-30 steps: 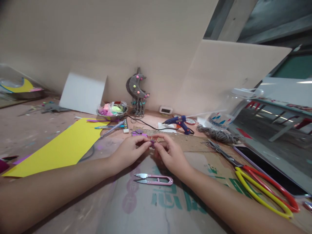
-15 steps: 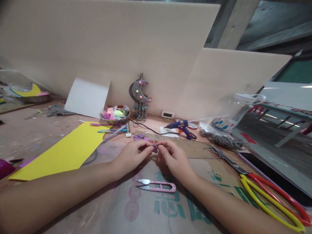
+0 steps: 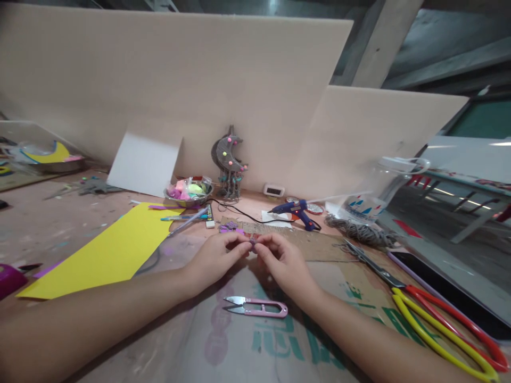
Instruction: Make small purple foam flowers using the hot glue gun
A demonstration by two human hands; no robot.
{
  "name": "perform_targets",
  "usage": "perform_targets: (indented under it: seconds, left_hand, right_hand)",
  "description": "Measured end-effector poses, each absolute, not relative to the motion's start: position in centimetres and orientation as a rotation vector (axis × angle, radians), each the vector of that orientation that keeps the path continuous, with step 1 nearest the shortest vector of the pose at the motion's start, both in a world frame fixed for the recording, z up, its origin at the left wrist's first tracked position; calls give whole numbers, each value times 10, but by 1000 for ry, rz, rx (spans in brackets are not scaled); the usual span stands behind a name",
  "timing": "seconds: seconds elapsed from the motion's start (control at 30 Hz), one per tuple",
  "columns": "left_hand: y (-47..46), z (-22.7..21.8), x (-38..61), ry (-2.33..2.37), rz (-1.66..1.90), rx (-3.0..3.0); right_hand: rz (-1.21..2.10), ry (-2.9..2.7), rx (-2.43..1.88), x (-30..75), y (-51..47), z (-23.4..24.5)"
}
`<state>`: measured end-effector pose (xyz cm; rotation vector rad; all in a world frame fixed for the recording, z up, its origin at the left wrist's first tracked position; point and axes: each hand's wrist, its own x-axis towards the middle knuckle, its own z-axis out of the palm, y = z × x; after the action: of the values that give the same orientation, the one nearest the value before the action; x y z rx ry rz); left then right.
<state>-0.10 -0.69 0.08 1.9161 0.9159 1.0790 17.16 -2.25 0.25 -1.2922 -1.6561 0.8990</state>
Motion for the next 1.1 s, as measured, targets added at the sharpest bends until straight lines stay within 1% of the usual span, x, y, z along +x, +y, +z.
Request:
perform_targets:
  seconds: [0.23, 0.33, 0.63, 0.83, 1.1]
  left_hand:
    - [-7, 1, -1, 898, 1037, 1859]
    - [-6, 1, 0, 928, 1085, 1823]
    - [-7, 3, 0, 927, 1122, 1893]
    - [-5, 1, 0, 949, 1101, 1885]
    - [-5, 1, -1, 981, 1133, 1866]
  right_hand:
    - [783, -1696, -1341, 171, -24, 6]
    - [759, -1710, -1334, 169, -26, 8]
    - [760, -1779, -1311, 169, -26, 6]
    - [668, -1862, -1336, 168, -27, 8]
    - [649, -1933, -1349, 168, -28, 13]
